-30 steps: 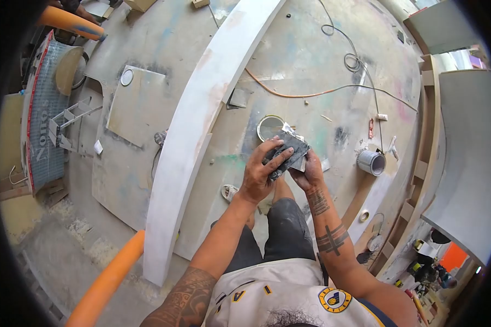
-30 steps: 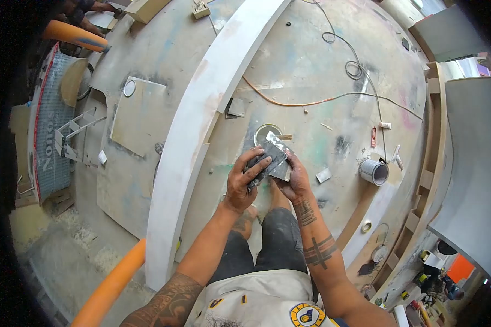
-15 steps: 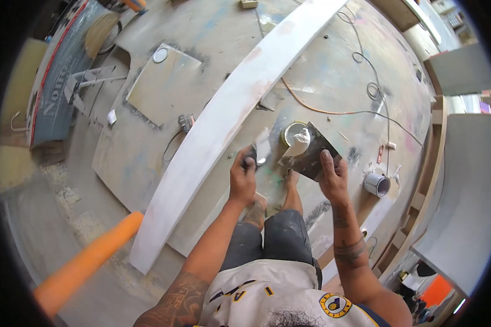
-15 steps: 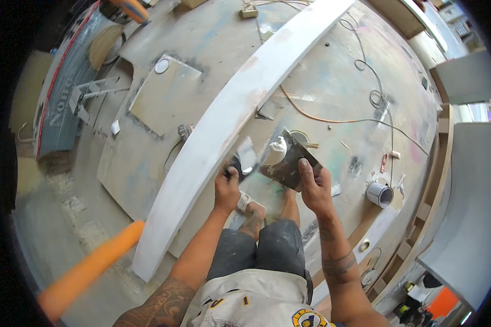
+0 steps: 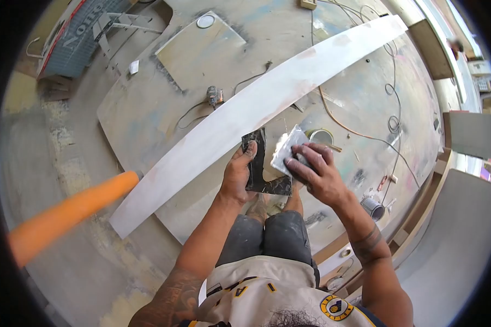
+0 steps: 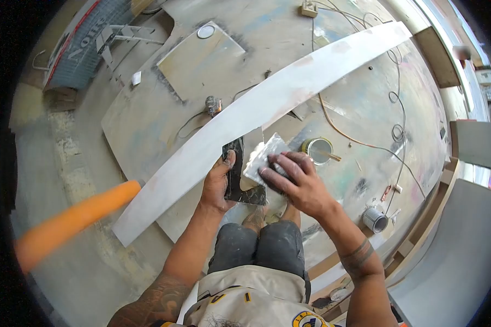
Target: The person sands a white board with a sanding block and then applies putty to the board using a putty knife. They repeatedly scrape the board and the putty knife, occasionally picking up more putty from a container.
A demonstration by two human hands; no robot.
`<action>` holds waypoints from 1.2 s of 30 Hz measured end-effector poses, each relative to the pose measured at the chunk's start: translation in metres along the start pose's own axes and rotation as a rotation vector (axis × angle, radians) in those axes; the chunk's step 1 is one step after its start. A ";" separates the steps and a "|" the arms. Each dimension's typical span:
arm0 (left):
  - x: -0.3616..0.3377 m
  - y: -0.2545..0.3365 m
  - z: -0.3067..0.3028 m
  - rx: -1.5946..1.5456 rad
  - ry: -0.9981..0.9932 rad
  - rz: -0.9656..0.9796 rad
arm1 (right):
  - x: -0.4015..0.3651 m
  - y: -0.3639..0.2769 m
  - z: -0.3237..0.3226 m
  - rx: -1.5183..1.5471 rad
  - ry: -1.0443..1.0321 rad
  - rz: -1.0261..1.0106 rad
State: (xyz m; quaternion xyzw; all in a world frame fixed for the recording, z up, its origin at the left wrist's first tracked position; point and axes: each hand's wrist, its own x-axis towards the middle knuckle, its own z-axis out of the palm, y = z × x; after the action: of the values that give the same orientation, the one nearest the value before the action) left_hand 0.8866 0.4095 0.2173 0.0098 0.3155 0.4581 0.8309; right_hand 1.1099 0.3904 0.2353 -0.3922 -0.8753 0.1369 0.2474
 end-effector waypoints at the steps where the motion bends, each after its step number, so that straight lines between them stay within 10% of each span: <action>1: -0.004 0.002 -0.005 -0.029 0.021 0.017 | 0.005 0.002 0.004 -0.006 -0.041 0.080; 7: -0.023 0.026 -0.017 0.028 0.209 0.328 | -0.001 0.017 0.025 -0.065 -0.299 0.267; 10: -0.021 0.020 -0.060 0.563 0.259 0.591 | -0.001 -0.004 0.044 0.926 0.418 1.098; 13: -0.017 0.019 -0.031 1.029 0.171 0.850 | 0.009 -0.009 0.051 1.709 0.454 1.548; 16: -0.002 0.017 -0.009 1.224 -0.213 0.937 | 0.037 -0.019 0.062 2.040 0.406 1.488; 23: 0.042 0.024 -0.006 1.596 -0.096 0.890 | 0.059 0.022 0.044 1.847 0.585 1.389; 26: 0.065 0.033 -0.015 1.832 0.030 0.537 | 0.048 0.068 0.054 1.918 0.582 1.264; 29: 0.082 0.032 -0.035 1.657 0.087 0.389 | 0.048 0.147 0.065 1.602 0.625 1.464; 36: 0.120 0.030 -0.062 1.387 0.288 0.213 | 0.033 0.414 0.117 0.323 0.140 1.138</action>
State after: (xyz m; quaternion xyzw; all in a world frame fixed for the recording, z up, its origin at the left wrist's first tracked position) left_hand 0.8765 0.5021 0.1155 0.5061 0.6378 0.2275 0.5341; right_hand 1.2842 0.6811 -0.0319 -0.7651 -0.4773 0.3533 0.2490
